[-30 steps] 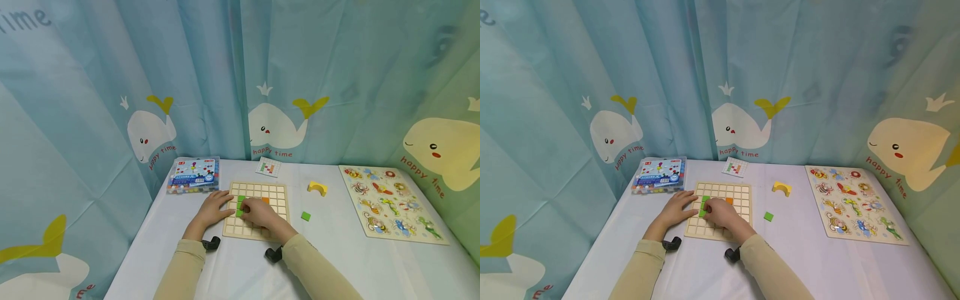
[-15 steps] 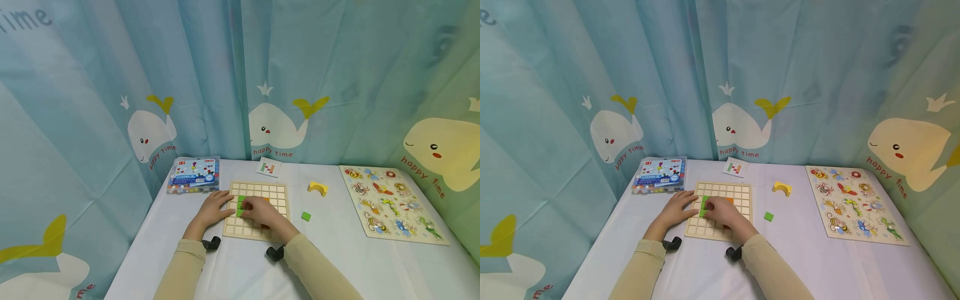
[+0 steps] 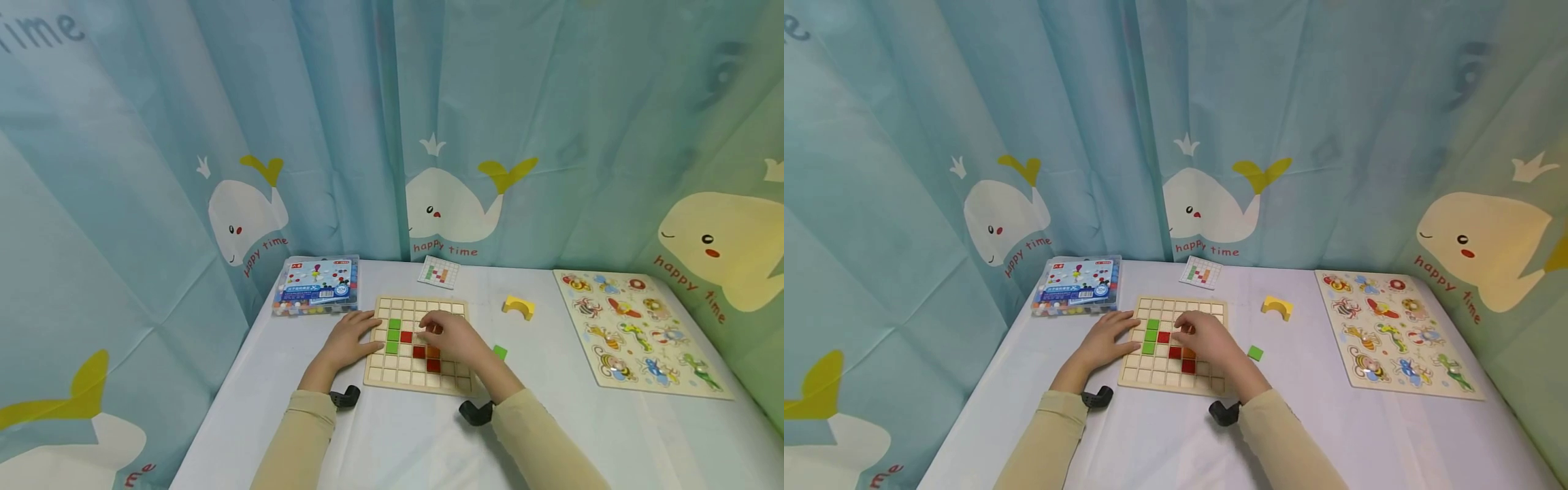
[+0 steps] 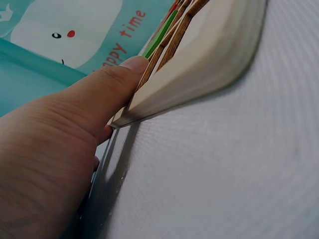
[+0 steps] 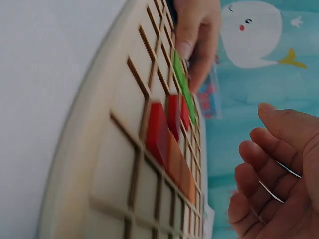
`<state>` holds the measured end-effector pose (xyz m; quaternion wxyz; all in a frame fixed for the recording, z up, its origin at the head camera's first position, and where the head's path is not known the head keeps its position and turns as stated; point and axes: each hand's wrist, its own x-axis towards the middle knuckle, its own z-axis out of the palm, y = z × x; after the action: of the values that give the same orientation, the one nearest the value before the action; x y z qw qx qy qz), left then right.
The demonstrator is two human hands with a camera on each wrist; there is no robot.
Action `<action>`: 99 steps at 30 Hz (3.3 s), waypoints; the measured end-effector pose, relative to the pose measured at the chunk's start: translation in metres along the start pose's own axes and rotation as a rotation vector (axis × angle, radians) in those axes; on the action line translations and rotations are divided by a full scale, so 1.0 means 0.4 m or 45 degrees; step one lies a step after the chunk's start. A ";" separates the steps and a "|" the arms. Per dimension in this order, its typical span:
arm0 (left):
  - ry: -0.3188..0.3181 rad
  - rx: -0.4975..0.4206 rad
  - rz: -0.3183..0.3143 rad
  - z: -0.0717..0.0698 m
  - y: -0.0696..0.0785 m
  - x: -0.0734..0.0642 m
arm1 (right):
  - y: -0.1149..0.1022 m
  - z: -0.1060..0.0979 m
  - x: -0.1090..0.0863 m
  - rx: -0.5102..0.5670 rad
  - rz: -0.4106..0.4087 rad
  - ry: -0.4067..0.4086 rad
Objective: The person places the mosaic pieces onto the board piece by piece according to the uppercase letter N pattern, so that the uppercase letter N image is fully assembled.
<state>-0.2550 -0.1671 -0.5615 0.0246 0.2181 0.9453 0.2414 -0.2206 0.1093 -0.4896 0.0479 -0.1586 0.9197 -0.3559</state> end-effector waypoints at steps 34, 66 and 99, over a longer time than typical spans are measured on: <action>-0.016 0.002 0.008 -0.005 0.007 -0.006 | 0.210 -0.165 -0.189 -0.102 0.191 0.188; 0.005 -0.008 0.026 -0.009 0.010 -0.005 | 0.296 -0.132 -0.201 -0.109 0.194 0.148; -0.007 0.010 0.002 -0.002 0.005 -0.004 | 0.284 -0.125 -0.197 -0.181 0.159 0.200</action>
<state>-0.2529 -0.1667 -0.5598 0.0261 0.2194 0.9461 0.2370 -0.1853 0.2459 -0.5306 -0.0138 -0.0758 0.9517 -0.2973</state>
